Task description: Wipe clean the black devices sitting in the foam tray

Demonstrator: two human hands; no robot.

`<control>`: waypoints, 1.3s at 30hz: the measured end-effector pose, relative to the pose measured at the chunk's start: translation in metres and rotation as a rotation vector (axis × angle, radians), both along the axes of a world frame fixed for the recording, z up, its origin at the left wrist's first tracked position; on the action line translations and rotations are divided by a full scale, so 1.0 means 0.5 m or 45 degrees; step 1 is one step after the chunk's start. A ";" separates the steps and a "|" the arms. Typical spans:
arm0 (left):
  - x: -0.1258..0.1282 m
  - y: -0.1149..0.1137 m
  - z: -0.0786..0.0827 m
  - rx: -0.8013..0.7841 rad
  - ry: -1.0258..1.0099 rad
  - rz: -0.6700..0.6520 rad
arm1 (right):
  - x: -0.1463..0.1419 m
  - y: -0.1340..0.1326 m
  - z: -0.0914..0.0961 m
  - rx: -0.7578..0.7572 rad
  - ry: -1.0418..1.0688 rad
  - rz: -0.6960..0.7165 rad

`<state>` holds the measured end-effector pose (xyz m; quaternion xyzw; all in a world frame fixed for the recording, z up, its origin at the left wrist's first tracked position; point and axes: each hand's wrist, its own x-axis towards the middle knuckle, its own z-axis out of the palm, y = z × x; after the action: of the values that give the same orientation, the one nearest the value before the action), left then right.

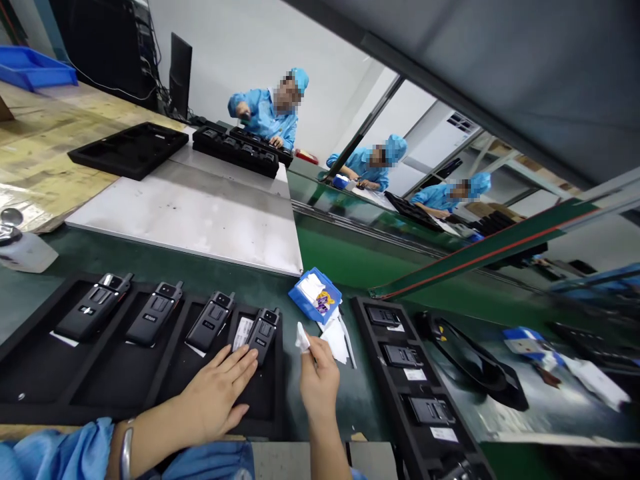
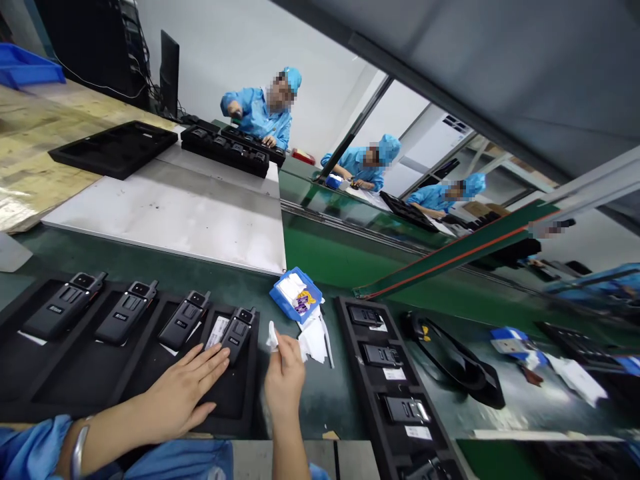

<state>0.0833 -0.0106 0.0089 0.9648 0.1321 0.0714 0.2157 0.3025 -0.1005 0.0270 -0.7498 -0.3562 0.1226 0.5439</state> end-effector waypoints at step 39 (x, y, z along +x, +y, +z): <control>-0.322 0.066 0.036 -1.139 -0.927 1.136 | -0.455 0.168 -0.018 0.172 -0.774 0.854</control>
<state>-0.0777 0.0223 0.0268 0.5539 0.4491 0.4081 0.5700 0.0752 -0.0166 0.0181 -0.5579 -0.7298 0.0428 0.3928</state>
